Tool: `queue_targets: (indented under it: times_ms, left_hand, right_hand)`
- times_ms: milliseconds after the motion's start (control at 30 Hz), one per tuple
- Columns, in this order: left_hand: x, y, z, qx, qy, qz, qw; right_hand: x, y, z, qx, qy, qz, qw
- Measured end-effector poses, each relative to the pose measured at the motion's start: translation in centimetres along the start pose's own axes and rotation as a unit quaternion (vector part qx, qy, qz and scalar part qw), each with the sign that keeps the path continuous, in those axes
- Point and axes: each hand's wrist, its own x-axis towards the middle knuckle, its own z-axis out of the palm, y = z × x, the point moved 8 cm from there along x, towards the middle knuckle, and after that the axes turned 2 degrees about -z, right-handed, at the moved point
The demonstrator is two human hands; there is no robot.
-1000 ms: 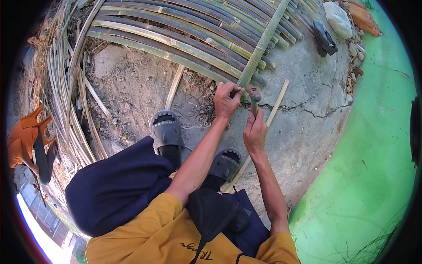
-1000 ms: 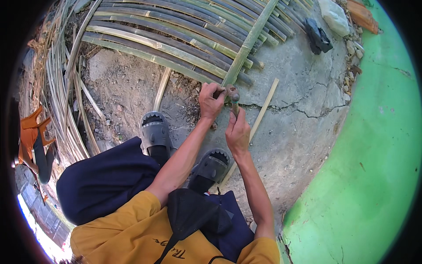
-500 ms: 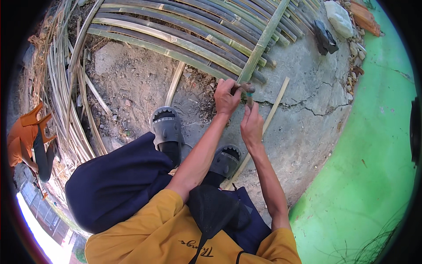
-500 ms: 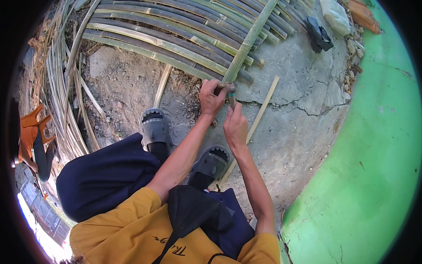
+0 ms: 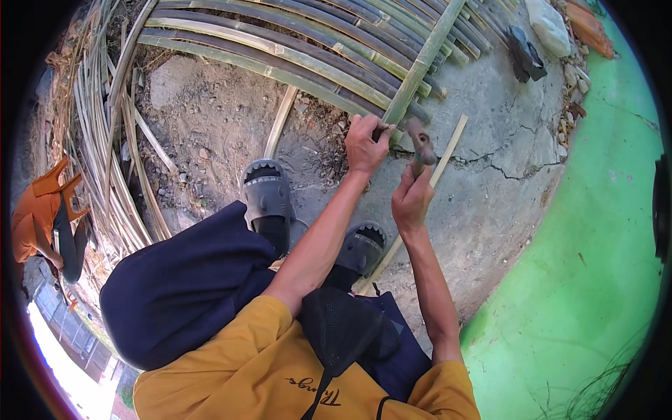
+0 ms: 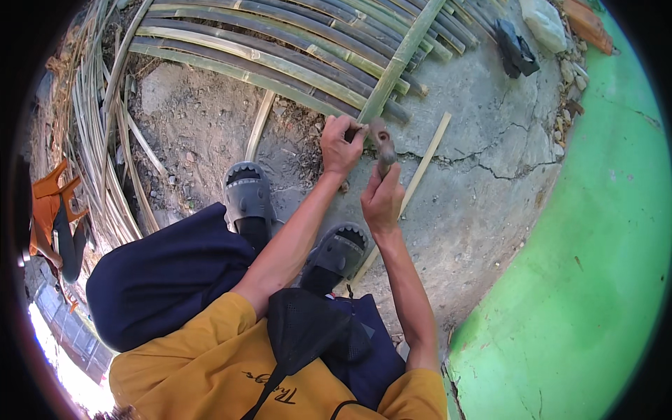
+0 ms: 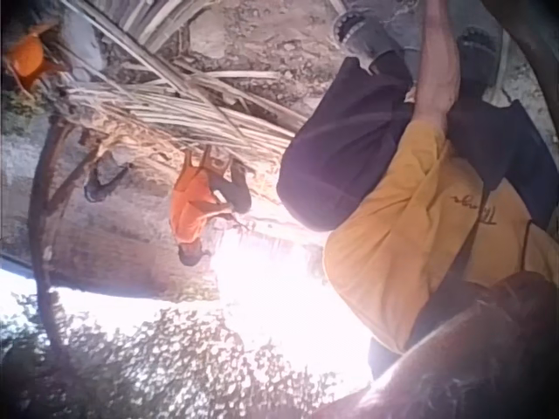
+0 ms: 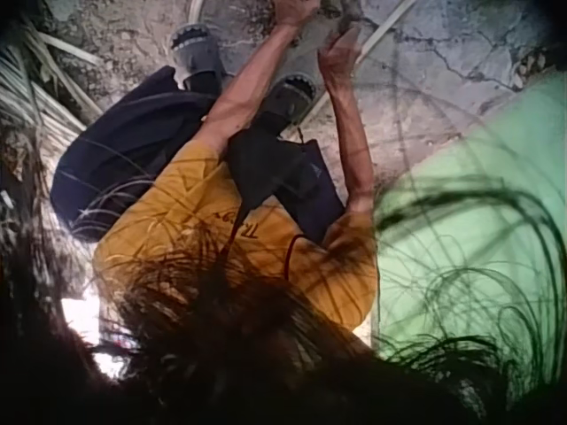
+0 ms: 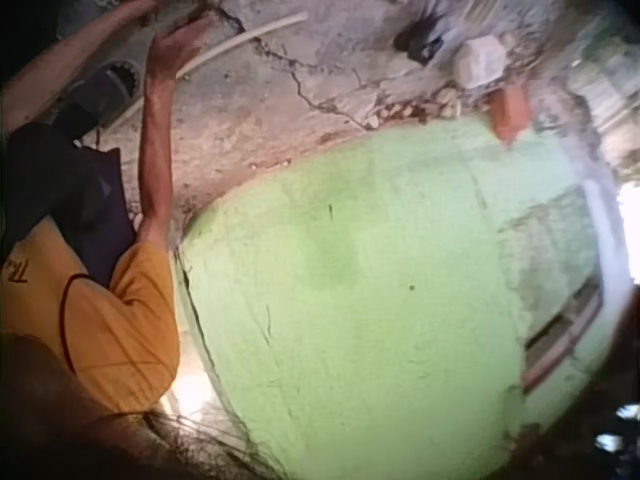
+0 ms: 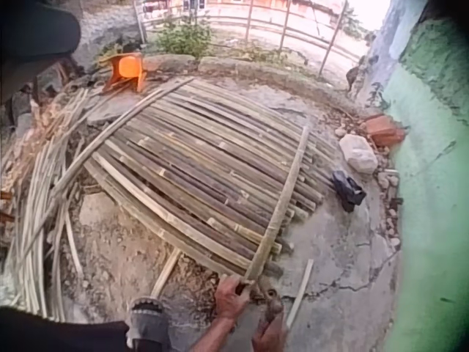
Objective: The person constructs a bamboo structure on the ground, placing cross-strips and securing them with small nails using a hammer. They handle the hammer and nails repeatedly to fix the slats in place and then lift the completed segment at the end.
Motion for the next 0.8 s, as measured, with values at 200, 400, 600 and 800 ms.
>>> queue_targets:
  times_ms: [200,400,600,800]
  left_hand:
    - [0.4,-1.2,-0.2,0.012,0.007,-0.005,1.0]
    - [0.0,0.0,0.3,0.008,0.001,0.007,1.0]
    - [-0.4,-0.3,-0.3,-0.006,0.004,-0.008,1.0]
    - [-0.2,0.2,-0.4,-0.019,-0.022,-0.03,0.999]
  right_hand:
    - [0.4,0.3,1.7,-0.009,-0.052,0.048,0.997]
    - [0.0,3.4,2.6,-0.095,-0.092,0.035,0.991]
    - [0.1,-0.6,0.2,-0.009,-0.018,0.016,1.0]
    - [0.3,0.9,-0.1,0.01,-0.023,0.028,0.999]
